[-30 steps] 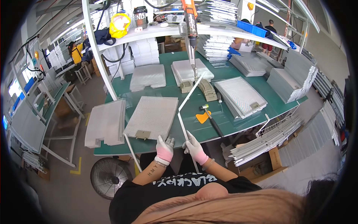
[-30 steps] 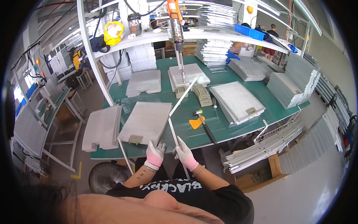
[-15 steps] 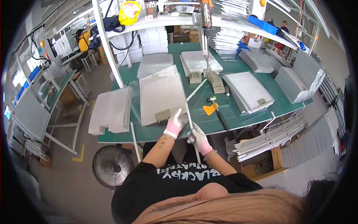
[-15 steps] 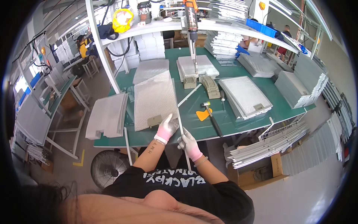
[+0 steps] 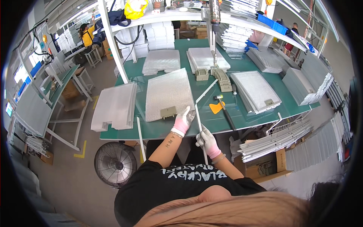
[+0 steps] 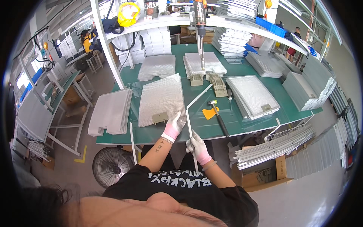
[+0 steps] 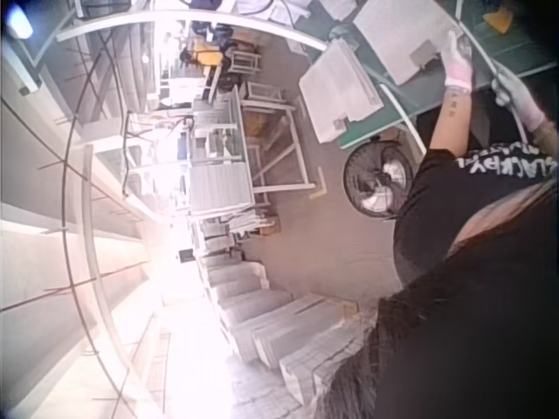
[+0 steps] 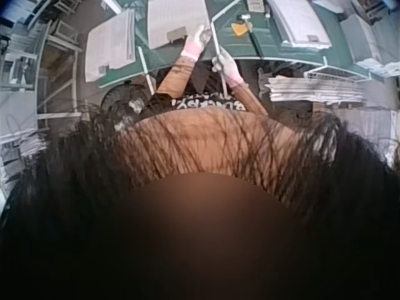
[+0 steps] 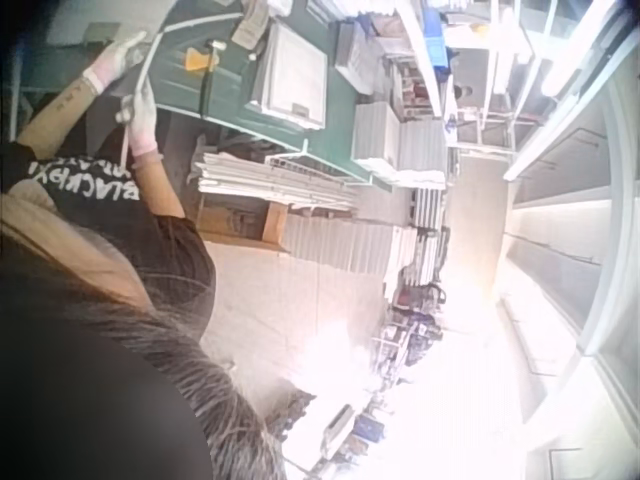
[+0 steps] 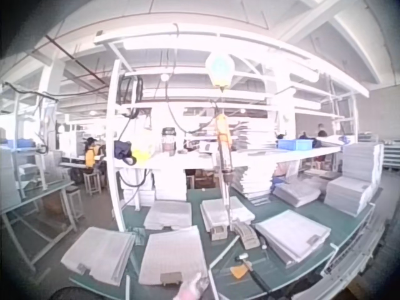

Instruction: Assembling industrial mesh filters by fitting metal frames and securing them with a mallet and a press-like tool.

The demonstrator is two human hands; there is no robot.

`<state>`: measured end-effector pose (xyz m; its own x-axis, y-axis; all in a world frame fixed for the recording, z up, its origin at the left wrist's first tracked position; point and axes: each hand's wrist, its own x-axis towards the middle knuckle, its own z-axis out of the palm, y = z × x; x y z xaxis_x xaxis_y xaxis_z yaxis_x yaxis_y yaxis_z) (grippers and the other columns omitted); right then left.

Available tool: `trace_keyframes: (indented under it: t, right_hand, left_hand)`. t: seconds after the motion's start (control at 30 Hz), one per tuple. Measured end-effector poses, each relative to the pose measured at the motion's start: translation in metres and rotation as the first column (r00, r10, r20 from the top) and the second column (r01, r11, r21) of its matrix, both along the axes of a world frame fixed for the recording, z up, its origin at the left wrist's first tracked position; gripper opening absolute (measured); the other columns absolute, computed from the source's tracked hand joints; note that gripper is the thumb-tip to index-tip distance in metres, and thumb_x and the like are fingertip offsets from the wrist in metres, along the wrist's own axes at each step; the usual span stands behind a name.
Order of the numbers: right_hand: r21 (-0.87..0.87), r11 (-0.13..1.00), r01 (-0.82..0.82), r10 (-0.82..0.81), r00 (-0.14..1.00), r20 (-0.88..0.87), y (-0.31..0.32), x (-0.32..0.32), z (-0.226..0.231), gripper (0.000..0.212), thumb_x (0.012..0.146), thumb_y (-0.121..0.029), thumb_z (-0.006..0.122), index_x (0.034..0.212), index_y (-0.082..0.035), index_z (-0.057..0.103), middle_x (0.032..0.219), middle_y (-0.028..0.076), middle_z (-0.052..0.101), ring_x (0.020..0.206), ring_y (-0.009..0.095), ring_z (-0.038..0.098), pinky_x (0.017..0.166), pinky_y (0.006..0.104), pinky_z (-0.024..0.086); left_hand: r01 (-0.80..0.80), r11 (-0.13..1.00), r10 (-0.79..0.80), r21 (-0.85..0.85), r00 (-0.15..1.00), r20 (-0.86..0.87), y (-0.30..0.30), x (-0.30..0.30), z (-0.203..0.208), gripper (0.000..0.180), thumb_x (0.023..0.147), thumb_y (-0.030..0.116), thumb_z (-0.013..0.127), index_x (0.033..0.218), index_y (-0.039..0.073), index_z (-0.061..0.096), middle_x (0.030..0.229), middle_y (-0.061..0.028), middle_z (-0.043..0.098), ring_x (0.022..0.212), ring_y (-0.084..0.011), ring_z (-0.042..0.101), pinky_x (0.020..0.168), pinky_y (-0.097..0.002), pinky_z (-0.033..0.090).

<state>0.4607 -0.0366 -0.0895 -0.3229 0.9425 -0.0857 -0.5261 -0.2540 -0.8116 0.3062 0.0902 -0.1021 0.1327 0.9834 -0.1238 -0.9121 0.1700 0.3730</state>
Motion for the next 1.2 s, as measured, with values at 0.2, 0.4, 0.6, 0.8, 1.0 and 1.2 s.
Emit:
trace_keyframes:
  t: [0.2,0.4,0.6,0.8,1.0,1.2]
  right_hand:
    - [-0.003,1.0,0.003,-0.003,0.998,-0.058,-0.003,0.002,0.003,0.055,0.107,-0.019,0.042,0.158,-0.012,0.024,0.082,0.004,0.055,0.052,0.007,0.037,0.059,0.0289,0.046]
    - [0.112,0.992,0.058,-0.097,0.917,0.386,-0.008,-0.003,0.021,0.053,0.105,-0.011,0.04,0.157,-0.008,0.026,0.075,0.004,0.055,0.049,0.007,0.043,0.052,0.0236,0.048]
    - [0.212,0.977,0.028,-0.149,0.798,0.584,0.021,-0.001,0.035,0.054,0.103,-0.011,0.042,0.155,-0.006,0.031,0.071,0.005,0.058,0.045,0.007,0.048,0.046,0.024,0.048]
    - [0.215,0.975,-0.058,-0.092,0.774,0.627,0.104,0.0,0.05,0.054,0.099,-0.03,0.059,0.142,0.0,0.048,0.08,0.003,0.063,0.051,0.009,0.057,0.048,0.0249,0.048]
    - [-0.016,0.994,-0.11,0.105,0.881,0.461,0.145,0.014,0.031,0.018,0.097,-0.02,0.061,0.107,-0.005,0.058,0.073,-0.002,0.049,0.055,0.009,0.049,0.054,0.0303,0.048]
    - [-0.054,0.988,-0.144,0.152,0.965,0.211,0.129,0.001,0.041,0.012,0.098,-0.012,0.054,0.108,-0.007,0.052,0.071,-0.002,0.046,0.055,0.01,0.043,0.059,0.0302,0.046]
  left_hand:
    - [-0.099,0.995,0.099,0.011,0.995,0.001,0.001,0.008,-0.003,0.011,0.092,0.002,0.065,0.102,-0.003,0.06,0.102,-0.0129,0.063,0.098,-0.0275,0.064,0.093,-0.0395,0.055]
    - [-0.131,0.991,0.132,0.016,0.987,-0.087,-0.003,0.013,0.005,0.013,0.092,0.004,0.065,0.103,-0.002,0.061,0.103,-0.0113,0.064,0.099,-0.0248,0.064,0.093,-0.0404,0.055]
    - [-0.056,0.998,0.063,0.035,0.97,-0.234,0.004,0.001,-0.018,0.014,0.094,0.006,0.063,0.107,0.003,0.062,0.109,-0.0113,0.065,0.103,-0.0234,0.063,0.093,-0.0392,0.053]
    - [0.142,0.978,-0.137,0.155,0.99,-0.041,-0.031,0.017,0.002,0.022,0.101,0.018,0.058,0.114,0.0,0.059,0.107,-0.0105,0.064,0.1,-0.0239,0.063,0.088,-0.0397,0.054]
    - [0.182,0.923,0.175,0.338,0.583,-0.793,-0.123,-0.065,0.066,0.035,0.104,0.025,0.051,0.122,-0.003,0.062,0.119,-0.0153,0.065,0.11,-0.0233,0.062,0.095,-0.0364,0.048]
    - [-0.125,0.923,0.379,0.363,0.14,-0.915,-0.091,-0.204,0.001,0.036,0.102,0.023,0.054,0.126,-0.005,0.059,0.118,-0.015,0.067,0.118,-0.0201,0.06,0.1,-0.0344,0.048]
